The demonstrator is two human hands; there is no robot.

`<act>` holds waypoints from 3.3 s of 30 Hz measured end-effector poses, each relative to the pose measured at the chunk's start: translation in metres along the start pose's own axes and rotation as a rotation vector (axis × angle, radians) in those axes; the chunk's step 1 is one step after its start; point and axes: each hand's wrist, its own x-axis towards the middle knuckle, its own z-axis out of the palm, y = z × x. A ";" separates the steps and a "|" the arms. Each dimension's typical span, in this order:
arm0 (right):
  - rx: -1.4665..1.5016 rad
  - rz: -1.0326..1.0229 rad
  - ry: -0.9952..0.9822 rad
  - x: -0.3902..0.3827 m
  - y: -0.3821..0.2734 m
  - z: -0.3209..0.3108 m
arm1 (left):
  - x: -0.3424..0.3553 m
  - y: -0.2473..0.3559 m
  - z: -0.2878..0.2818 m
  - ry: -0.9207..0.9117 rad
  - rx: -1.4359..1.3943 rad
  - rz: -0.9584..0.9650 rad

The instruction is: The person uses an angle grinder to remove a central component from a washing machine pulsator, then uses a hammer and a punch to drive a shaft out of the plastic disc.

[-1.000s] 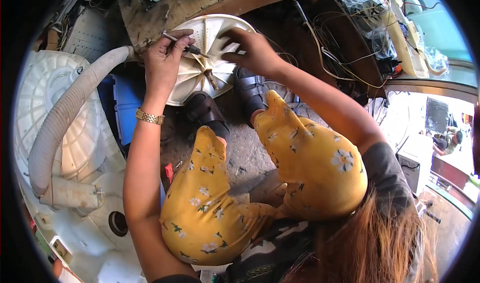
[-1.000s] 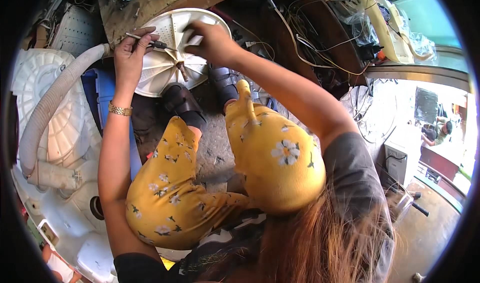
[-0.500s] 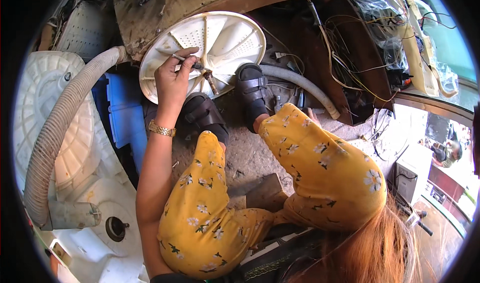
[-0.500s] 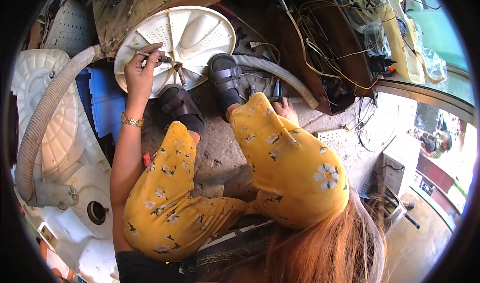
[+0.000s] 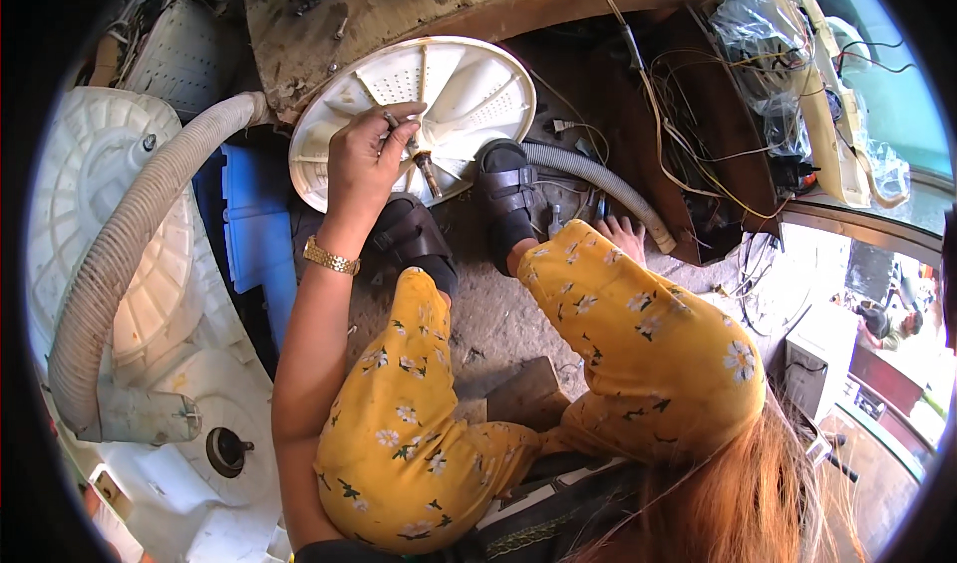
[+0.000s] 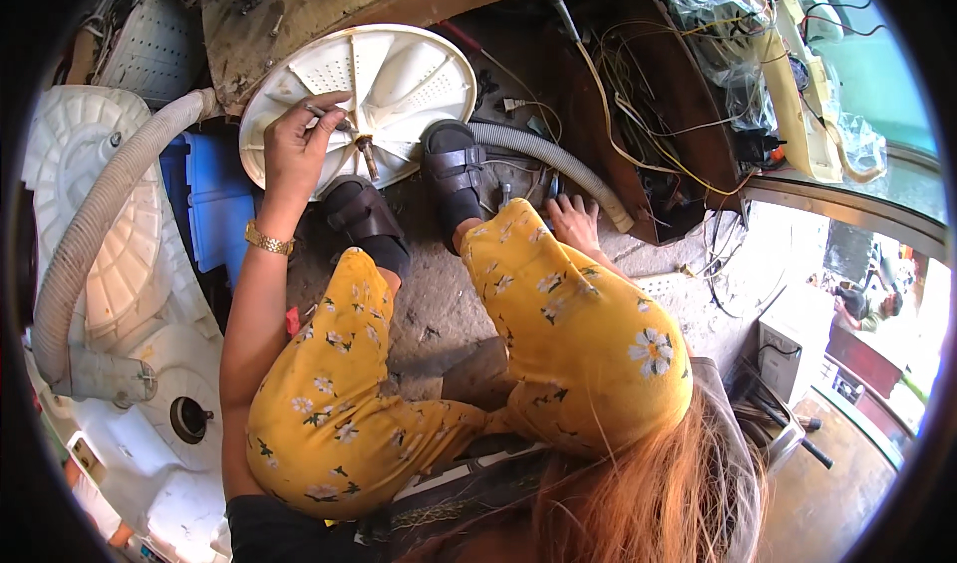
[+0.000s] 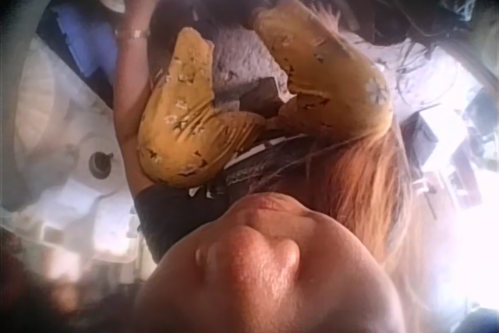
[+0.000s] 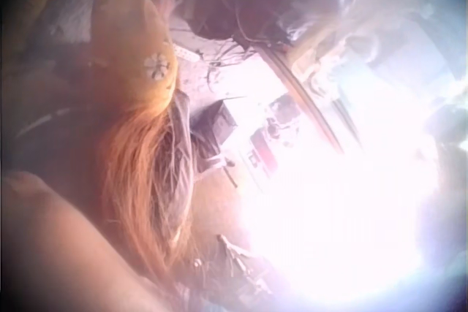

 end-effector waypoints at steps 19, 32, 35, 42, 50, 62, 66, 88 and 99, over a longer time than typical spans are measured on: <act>0.568 0.125 -0.052 0.012 0.008 -0.126 | 0.000 0.007 -0.003 0.044 -0.029 0.045; 0.015 0.070 0.211 0.071 0.004 -0.204 | -0.012 -0.005 -0.006 0.040 -0.015 0.081; 0.104 0.065 0.305 0.075 0.023 -0.203 | -0.013 -0.004 -0.002 0.047 -0.055 0.037; 0.691 -0.019 0.072 0.082 -0.042 -0.276 | -0.022 -0.014 0.004 0.014 0.005 0.041; 0.532 -0.520 0.321 0.109 -0.154 -0.355 | -0.008 -0.018 0.003 -0.159 -0.008 -0.004; 0.357 -0.493 0.254 0.112 -0.164 -0.357 | -0.009 -0.023 -0.003 -0.277 -0.082 -0.028; 0.683 -0.567 0.492 0.091 -0.195 -0.428 | -0.013 -0.021 -0.014 -0.246 -0.108 -0.012; 0.839 -0.776 0.665 0.104 -0.211 -0.462 | -0.008 -0.019 -0.021 -0.261 -0.105 -0.080; 0.438 -0.521 0.453 0.116 -0.191 -0.411 | -0.001 -0.023 -0.018 -0.278 -0.021 -0.028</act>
